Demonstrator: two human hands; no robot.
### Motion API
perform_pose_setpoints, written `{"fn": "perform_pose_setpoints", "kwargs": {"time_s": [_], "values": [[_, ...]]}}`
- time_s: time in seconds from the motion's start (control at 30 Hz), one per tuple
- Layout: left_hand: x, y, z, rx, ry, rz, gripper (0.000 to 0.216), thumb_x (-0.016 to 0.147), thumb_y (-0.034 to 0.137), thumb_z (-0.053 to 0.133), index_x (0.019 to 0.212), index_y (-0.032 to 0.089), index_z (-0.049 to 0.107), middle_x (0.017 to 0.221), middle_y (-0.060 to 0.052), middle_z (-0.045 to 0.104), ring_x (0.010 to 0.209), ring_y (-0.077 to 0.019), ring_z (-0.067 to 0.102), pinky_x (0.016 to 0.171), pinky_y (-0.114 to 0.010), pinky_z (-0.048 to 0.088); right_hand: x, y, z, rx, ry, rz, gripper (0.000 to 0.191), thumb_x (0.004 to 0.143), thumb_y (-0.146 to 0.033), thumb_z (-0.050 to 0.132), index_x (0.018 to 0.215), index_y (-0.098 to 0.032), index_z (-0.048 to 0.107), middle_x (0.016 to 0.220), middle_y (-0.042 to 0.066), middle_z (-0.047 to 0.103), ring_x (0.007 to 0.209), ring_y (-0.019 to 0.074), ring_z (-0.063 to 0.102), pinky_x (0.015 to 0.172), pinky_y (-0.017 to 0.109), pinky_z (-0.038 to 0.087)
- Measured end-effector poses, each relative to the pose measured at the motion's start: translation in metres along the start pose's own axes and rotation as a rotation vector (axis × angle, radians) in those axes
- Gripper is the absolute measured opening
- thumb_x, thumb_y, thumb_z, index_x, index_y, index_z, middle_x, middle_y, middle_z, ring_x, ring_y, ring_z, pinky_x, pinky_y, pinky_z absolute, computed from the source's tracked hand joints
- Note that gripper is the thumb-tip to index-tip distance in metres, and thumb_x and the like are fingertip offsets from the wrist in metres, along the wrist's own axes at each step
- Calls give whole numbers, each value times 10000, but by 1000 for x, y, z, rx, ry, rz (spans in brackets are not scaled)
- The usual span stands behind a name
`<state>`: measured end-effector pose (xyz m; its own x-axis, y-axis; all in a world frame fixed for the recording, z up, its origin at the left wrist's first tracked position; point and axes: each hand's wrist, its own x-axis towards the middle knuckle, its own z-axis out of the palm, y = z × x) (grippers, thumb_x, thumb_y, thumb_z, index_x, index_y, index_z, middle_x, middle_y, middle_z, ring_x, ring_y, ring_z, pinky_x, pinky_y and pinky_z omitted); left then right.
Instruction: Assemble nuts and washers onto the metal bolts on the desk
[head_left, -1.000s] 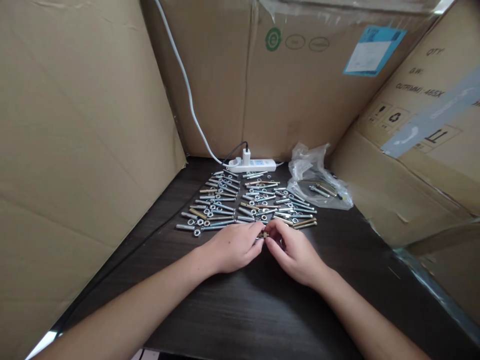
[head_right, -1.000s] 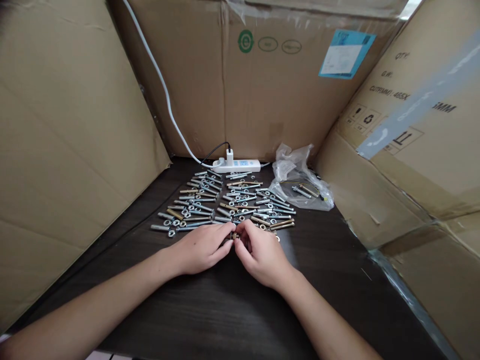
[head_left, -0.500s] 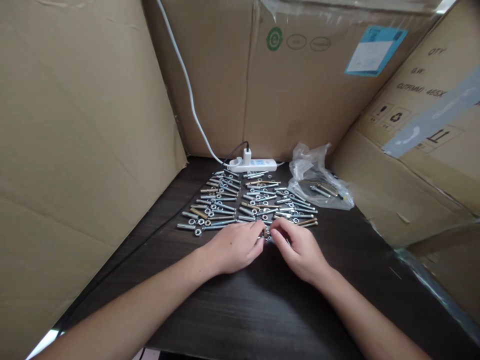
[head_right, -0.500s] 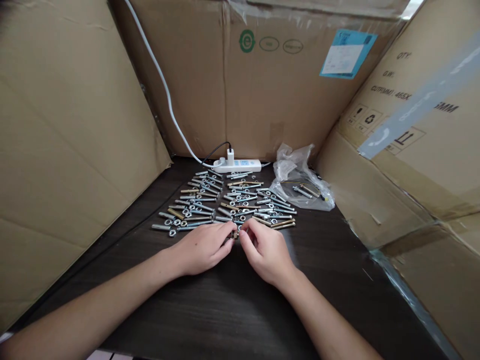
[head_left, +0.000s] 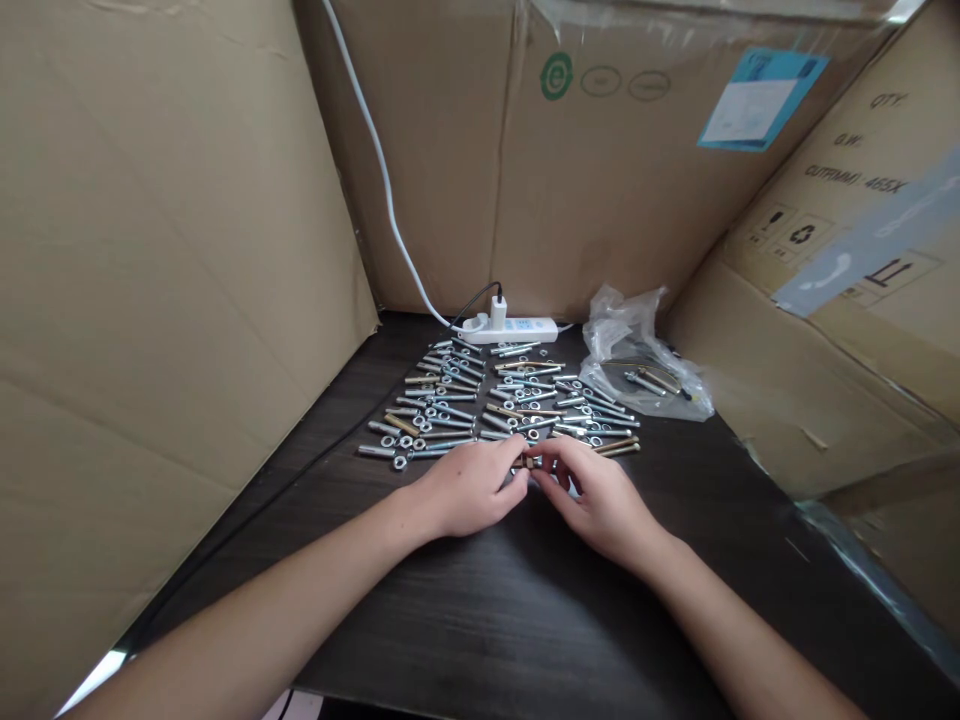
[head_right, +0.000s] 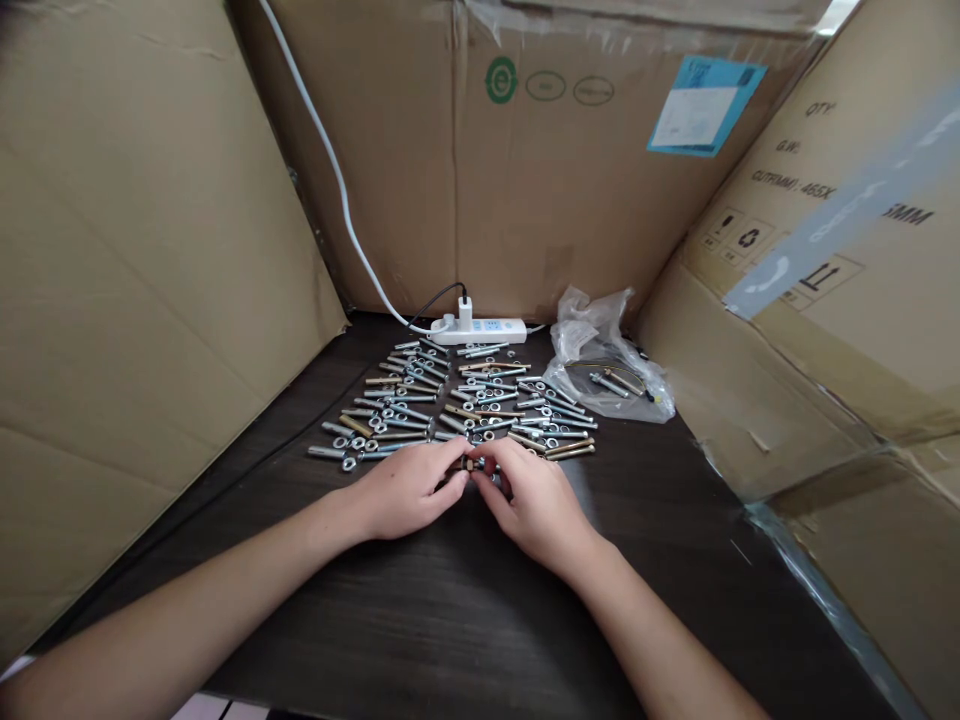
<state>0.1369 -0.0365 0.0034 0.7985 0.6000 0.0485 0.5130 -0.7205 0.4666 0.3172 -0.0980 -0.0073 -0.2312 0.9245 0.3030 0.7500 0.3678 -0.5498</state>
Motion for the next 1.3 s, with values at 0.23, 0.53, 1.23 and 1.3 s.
{"fn": "perform_pose_setpoints", "kwargs": {"time_s": [0.23,0.53,1.23,1.3], "values": [[-1,3,-3,51,35,73,130,907,250,387,983,174,459,957,-65,615,866,-204,593,749,-312,448,-2,1,3,26,21,82,133,898,-287,478,975,-202,545,800,28,617,638,142,551,587,260,430],[-2,7,2,74,23,116,111,909,239,379,944,172,461,933,-58,609,874,-206,592,783,-319,453,-2,-5,2,46,5,136,332,943,-310,363,646,-195,457,591,-4,517,551,130,463,552,249,352],[-2,1,2,-78,50,48,171,938,270,328,1004,184,459,876,-40,623,796,-200,605,684,-297,428,-3,7,-1,3,74,-60,127,890,-257,525,988,-197,580,819,26,611,692,139,553,623,250,418],[-2,1,2,-59,56,54,167,935,269,335,1013,183,456,886,-42,624,801,-202,604,692,-302,431,-2,5,0,14,87,-18,102,895,-256,513,916,-188,586,794,26,614,690,138,550,626,248,411]]}}
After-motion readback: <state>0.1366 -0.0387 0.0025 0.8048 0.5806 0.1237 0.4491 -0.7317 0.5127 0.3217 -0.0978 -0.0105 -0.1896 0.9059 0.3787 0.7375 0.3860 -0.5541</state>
